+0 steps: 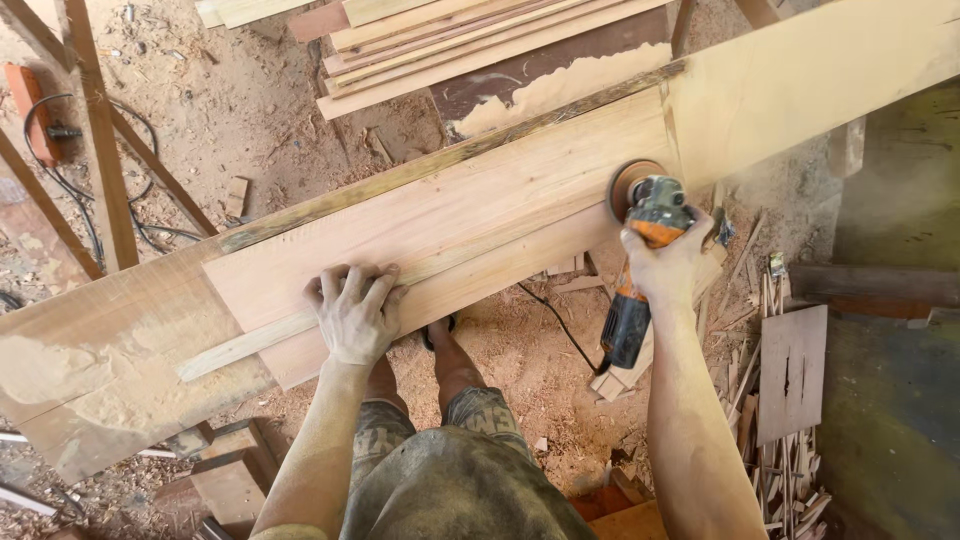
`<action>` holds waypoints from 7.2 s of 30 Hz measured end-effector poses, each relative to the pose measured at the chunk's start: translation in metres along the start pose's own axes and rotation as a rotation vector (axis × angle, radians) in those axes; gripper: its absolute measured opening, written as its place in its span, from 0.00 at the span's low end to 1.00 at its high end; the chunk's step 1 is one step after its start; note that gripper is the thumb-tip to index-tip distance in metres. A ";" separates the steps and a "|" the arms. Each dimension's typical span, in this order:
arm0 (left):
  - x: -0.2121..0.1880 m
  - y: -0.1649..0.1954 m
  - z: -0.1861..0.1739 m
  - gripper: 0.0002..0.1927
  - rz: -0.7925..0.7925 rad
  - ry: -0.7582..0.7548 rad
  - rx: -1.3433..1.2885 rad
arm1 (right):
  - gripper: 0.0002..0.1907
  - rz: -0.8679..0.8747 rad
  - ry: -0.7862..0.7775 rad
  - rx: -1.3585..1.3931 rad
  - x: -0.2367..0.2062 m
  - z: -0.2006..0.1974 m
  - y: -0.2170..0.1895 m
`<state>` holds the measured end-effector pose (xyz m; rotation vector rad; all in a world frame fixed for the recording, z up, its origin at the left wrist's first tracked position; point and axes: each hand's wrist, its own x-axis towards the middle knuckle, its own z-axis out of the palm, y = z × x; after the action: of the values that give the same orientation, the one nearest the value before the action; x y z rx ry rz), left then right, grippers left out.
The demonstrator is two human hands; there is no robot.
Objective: The person uses an orbital sander to smooth the surface of several wooden planks. They hold each plank with one hand while operating the sander with the other, then place the finished plank onto a stack before picking up the next one.
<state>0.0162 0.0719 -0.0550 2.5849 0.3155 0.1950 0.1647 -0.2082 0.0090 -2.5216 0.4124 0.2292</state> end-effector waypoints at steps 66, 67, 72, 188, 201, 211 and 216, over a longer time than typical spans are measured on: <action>0.083 -0.002 -0.115 0.10 -0.319 -0.111 -0.029 | 0.68 -0.224 0.214 -0.347 -0.102 -0.066 0.061; 0.118 0.017 -0.101 0.10 -0.293 -0.130 -0.050 | 0.68 -0.230 0.214 -0.390 -0.077 -0.070 0.067; 0.278 0.077 -0.038 0.13 -0.206 -0.217 0.056 | 0.49 0.187 0.114 0.278 0.023 -0.076 0.068; -0.054 0.024 -0.018 0.12 0.081 0.013 -0.069 | 0.49 -0.183 -0.519 -0.149 -0.163 0.037 0.028; -0.047 0.028 -0.007 0.09 0.095 0.041 -0.006 | 0.47 -0.061 -0.012 -0.042 -0.014 -0.062 0.074; -0.052 0.044 -0.011 0.12 0.054 0.054 0.032 | 0.56 -0.222 0.277 0.356 0.022 -0.105 0.105; -0.065 0.051 -0.021 0.07 0.000 0.001 0.105 | 0.48 -0.180 0.188 0.121 -0.058 -0.100 0.124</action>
<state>-0.0411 0.0225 -0.0155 2.6879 0.3349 0.1842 0.0762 -0.3480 0.0424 -2.4500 0.2610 -0.1007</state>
